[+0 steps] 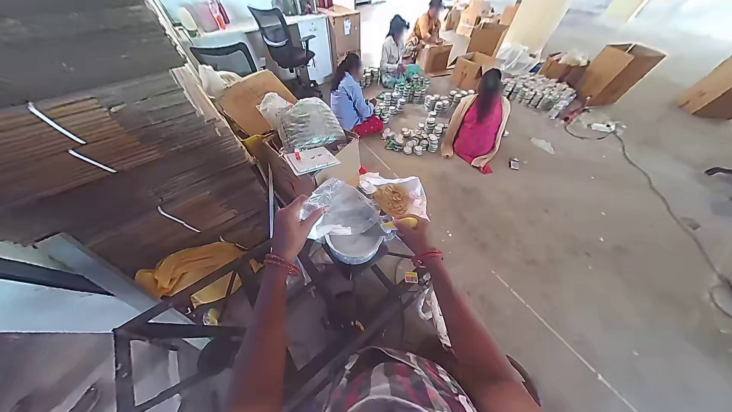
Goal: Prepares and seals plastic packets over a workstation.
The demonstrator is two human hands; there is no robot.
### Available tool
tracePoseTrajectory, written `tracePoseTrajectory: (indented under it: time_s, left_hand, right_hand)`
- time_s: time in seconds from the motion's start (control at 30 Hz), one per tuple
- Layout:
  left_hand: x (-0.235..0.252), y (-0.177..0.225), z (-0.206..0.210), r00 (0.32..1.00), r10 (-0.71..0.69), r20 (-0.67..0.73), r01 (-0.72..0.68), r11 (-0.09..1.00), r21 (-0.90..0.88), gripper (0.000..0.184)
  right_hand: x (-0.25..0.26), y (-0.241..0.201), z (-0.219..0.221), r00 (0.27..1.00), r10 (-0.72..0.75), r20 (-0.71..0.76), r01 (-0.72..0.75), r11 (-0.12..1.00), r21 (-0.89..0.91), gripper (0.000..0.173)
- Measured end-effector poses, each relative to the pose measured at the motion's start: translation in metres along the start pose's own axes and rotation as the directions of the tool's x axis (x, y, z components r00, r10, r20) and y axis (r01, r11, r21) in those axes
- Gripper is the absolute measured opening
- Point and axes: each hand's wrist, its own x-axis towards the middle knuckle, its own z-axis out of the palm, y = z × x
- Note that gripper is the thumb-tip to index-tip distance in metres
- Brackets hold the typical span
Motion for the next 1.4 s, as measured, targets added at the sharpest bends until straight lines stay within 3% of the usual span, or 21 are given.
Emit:
tracePoseTrajectory:
  time_s: [0.13,0.3,0.4,0.57,0.83,0.97,1.17,1.3,1.4]
  left_hand:
    - [0.006,0.001,-0.002,0.998,0.030,0.051,-0.032,0.999,0.025,0.036]
    - [0.012,-0.004,0.000,0.997,0.066,0.043,-0.066,0.998,0.009,0.039]
    - [0.012,-0.006,0.001,0.996,0.070,0.046,-0.072,0.997,0.035,0.039]
    - [0.014,-0.004,0.001,0.993,0.073,0.096,-0.080,0.994,0.070,0.034]
    - [0.006,-0.005,-0.003,0.997,0.058,0.043,-0.059,0.998,0.017,0.036]
    - [0.003,-0.011,-0.003,0.998,0.054,-0.025,-0.055,0.998,-0.030,0.036]
    - [-0.003,-0.015,-0.009,0.995,-0.021,-0.097,0.009,0.993,-0.116,0.036]
    - [-0.009,-0.020,-0.009,0.984,-0.013,-0.178,-0.013,0.989,-0.144,0.038]
    - [-0.012,-0.021,-0.010,0.973,-0.011,-0.232,-0.037,0.979,-0.202,0.039]
  right_hand:
    - [-0.009,-0.007,-0.001,0.998,-0.002,0.058,0.000,1.000,0.027,0.020]
    - [-0.011,-0.001,0.005,0.998,0.058,-0.011,-0.057,0.995,0.083,0.021]
    - [-0.015,-0.008,0.001,0.996,0.061,0.064,-0.065,0.996,0.061,0.021]
    - [-0.010,0.006,-0.001,0.998,0.061,-0.002,-0.060,0.992,0.107,0.021]
    - [-0.012,0.007,-0.002,0.999,0.046,0.012,-0.047,0.993,0.104,0.020]
    - [-0.006,0.019,0.008,0.995,0.081,-0.063,-0.068,0.979,0.193,0.022]
    - [-0.014,0.017,0.005,0.991,0.127,0.037,-0.132,0.940,0.314,0.019]
    - [-0.006,0.025,0.009,0.986,0.134,-0.098,-0.100,0.952,0.291,0.021]
    - [-0.004,0.023,0.025,0.990,0.123,-0.064,-0.095,0.938,0.332,0.019]
